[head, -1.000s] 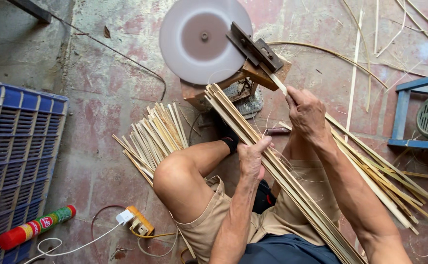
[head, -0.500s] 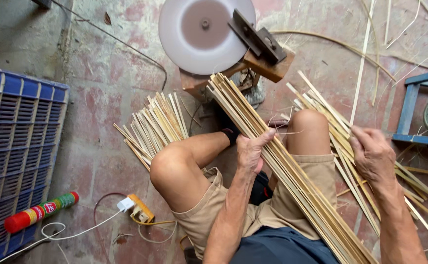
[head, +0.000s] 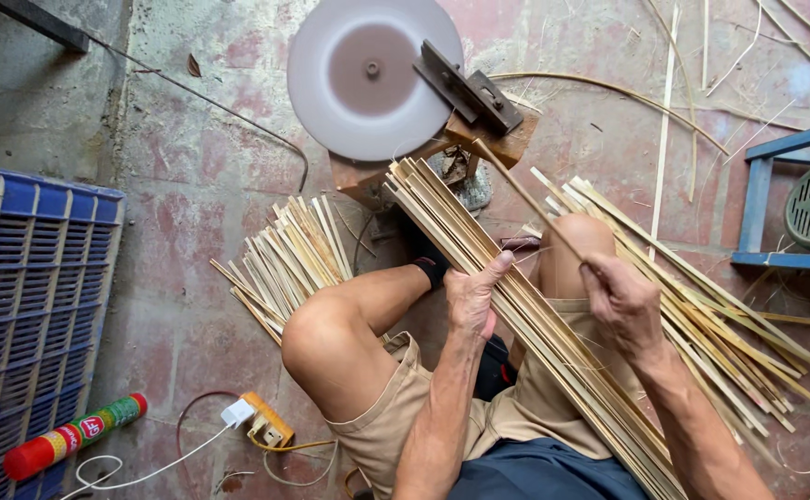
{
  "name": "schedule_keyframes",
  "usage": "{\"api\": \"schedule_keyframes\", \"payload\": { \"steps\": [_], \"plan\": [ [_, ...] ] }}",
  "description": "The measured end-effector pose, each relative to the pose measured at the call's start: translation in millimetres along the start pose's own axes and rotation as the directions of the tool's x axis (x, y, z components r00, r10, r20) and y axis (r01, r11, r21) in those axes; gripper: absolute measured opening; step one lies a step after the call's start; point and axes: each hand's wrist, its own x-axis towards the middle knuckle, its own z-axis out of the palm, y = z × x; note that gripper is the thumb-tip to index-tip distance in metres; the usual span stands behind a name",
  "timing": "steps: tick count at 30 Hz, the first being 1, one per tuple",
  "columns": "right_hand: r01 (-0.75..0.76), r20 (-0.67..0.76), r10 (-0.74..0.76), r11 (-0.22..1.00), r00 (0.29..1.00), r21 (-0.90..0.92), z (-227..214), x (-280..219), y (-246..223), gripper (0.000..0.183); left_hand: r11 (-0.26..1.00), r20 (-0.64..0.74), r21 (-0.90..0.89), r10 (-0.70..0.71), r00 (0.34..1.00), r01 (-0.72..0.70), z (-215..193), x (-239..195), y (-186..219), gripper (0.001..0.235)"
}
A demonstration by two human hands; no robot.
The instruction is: The person sits on the floor and smooths the edges of thin bamboo strips using a rotating grinding wheel. They hold a bundle of strips in one hand and feed individual pieces against the spinning wheel with the other hand, then place the smoothed strips into a pile.
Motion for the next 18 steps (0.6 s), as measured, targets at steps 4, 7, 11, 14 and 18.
{"api": "schedule_keyframes", "payload": {
  "steps": [4,7,11,14,18],
  "plan": [
    [-0.011,-0.034,0.001,0.953,0.999,-0.301,12.8,22.7,4.1,0.027,1.000,-0.056,-0.014,-0.002,0.998,0.001,1.7,1.7,-2.5,0.034],
    [0.108,-0.106,-0.138,0.962,0.985,-0.252,31.5,48.9,5.7,0.018,1.000,-0.065,0.015,-0.006,0.998,0.007,3.5,2.9,-1.1,0.038],
    [0.060,-0.020,-0.066,0.975,0.998,-0.214,85.2,105.0,25.9,0.014,0.998,-0.065,0.056,0.000,0.998,0.004,5.5,-0.6,-0.2,0.040],
    [0.085,-0.103,-0.105,0.980,0.989,-0.181,110.9,127.7,34.7,0.017,0.997,-0.062,0.064,0.042,0.997,-0.038,6.1,2.0,0.7,0.038],
    [0.052,-0.089,-0.068,0.983,0.994,-0.176,112.1,124.9,31.3,0.019,0.997,-0.090,0.073,0.000,0.996,0.006,4.6,1.4,-10.7,0.034]
  ]
}}
